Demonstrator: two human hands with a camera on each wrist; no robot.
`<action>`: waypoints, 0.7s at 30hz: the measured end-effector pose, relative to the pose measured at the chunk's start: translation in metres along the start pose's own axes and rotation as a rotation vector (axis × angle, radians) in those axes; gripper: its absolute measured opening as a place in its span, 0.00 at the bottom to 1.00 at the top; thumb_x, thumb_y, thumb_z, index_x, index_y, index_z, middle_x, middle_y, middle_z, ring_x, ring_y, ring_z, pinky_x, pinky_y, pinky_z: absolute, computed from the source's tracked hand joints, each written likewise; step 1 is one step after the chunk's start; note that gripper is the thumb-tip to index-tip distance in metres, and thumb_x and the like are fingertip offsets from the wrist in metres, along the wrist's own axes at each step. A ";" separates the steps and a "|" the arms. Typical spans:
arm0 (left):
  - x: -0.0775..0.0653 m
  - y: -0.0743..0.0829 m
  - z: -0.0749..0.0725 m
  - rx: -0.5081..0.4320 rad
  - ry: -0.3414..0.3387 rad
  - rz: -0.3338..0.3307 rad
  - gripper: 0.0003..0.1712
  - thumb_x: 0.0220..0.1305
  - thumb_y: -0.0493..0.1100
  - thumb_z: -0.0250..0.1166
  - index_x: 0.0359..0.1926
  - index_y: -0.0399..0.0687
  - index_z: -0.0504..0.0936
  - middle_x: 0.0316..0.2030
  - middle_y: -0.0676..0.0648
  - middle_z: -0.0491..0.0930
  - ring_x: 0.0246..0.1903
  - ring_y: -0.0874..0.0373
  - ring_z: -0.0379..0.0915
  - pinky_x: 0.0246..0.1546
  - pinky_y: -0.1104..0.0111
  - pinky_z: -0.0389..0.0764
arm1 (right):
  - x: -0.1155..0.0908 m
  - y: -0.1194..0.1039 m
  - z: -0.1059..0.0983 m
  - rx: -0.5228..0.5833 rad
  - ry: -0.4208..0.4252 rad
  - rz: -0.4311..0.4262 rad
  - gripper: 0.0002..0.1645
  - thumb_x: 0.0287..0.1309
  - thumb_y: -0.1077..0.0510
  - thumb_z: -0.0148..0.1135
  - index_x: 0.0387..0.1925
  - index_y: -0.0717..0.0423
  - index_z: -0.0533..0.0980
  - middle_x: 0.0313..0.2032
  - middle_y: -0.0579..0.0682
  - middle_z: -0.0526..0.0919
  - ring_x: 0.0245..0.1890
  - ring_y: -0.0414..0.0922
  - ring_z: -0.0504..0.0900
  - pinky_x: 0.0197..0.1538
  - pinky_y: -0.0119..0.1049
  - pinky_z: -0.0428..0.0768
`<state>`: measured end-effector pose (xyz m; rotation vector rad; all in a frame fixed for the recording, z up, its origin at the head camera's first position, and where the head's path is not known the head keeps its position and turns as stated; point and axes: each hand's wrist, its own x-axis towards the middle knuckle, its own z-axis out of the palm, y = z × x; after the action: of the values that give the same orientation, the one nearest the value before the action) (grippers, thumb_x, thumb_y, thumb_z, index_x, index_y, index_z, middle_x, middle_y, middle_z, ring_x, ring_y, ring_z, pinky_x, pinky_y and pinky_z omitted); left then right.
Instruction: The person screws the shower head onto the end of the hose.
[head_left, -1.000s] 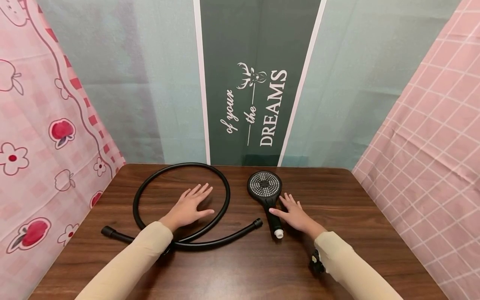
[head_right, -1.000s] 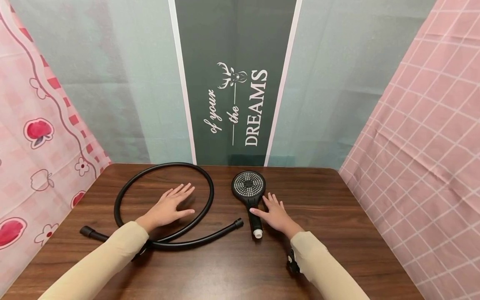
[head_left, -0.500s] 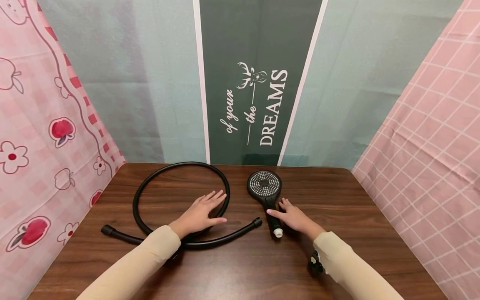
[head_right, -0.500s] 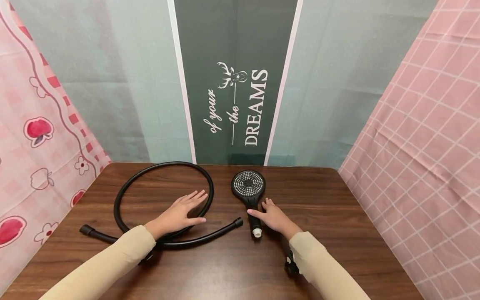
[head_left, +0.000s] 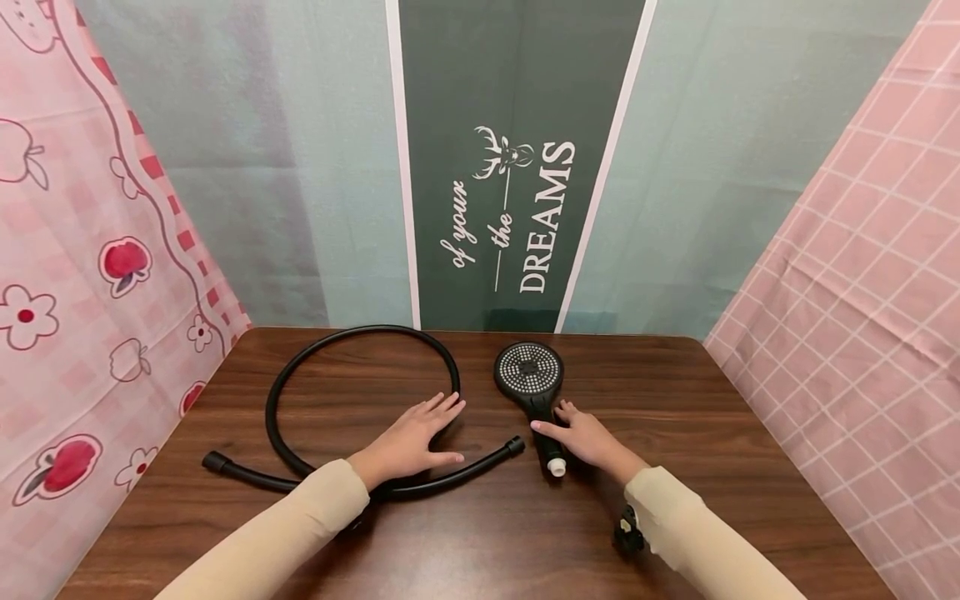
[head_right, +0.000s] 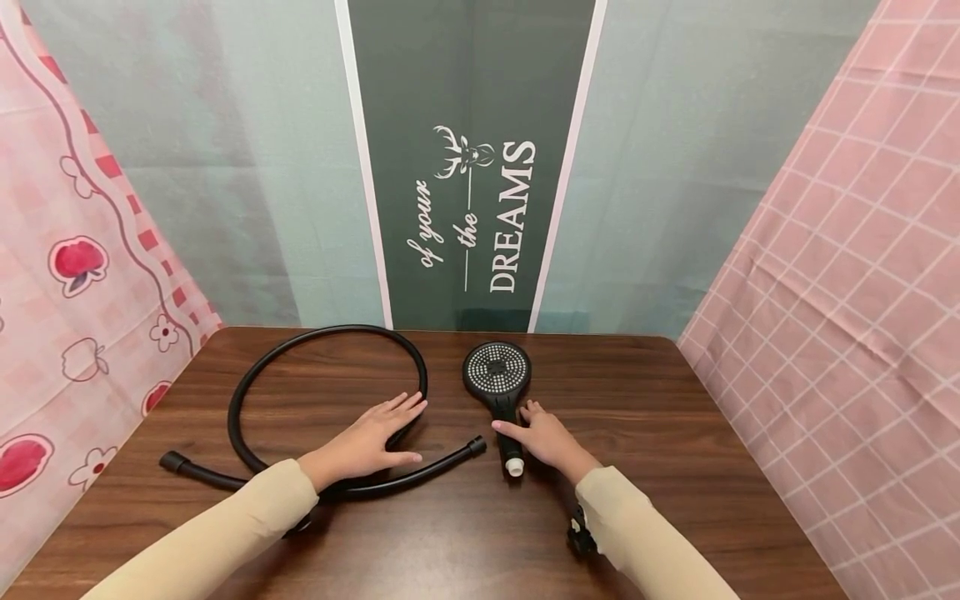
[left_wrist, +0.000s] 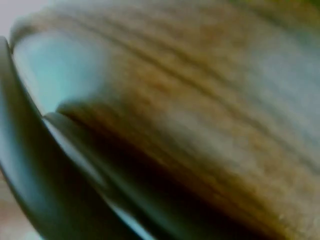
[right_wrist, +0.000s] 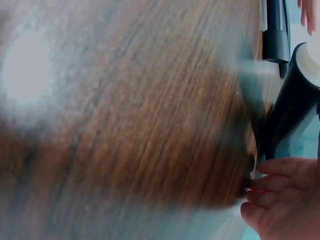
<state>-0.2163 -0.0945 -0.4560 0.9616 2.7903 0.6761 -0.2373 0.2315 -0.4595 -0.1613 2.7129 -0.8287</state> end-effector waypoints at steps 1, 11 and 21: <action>-0.001 0.001 0.000 -0.003 -0.009 0.000 0.47 0.66 0.62 0.63 0.77 0.48 0.56 0.78 0.44 0.53 0.77 0.42 0.45 0.74 0.45 0.52 | 0.000 0.000 0.000 -0.001 0.004 0.000 0.55 0.64 0.27 0.51 0.70 0.70 0.62 0.74 0.71 0.53 0.75 0.66 0.54 0.71 0.62 0.60; -0.003 0.018 0.010 -0.063 -0.089 0.016 0.48 0.65 0.63 0.63 0.77 0.49 0.56 0.78 0.45 0.52 0.77 0.43 0.46 0.73 0.45 0.56 | -0.007 -0.015 0.002 -0.032 0.052 -0.016 0.53 0.64 0.27 0.52 0.68 0.69 0.65 0.66 0.69 0.71 0.67 0.62 0.70 0.66 0.57 0.70; -0.001 0.029 0.021 -0.118 -0.132 -0.027 0.48 0.65 0.61 0.65 0.77 0.47 0.57 0.77 0.46 0.55 0.77 0.46 0.50 0.72 0.46 0.58 | -0.012 -0.024 0.007 -0.011 0.039 0.019 0.53 0.61 0.33 0.60 0.67 0.75 0.63 0.67 0.73 0.67 0.68 0.65 0.67 0.66 0.59 0.69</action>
<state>-0.1941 -0.0667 -0.4617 0.9097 2.6129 0.7354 -0.2229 0.2106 -0.4486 -0.1226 2.7513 -0.8201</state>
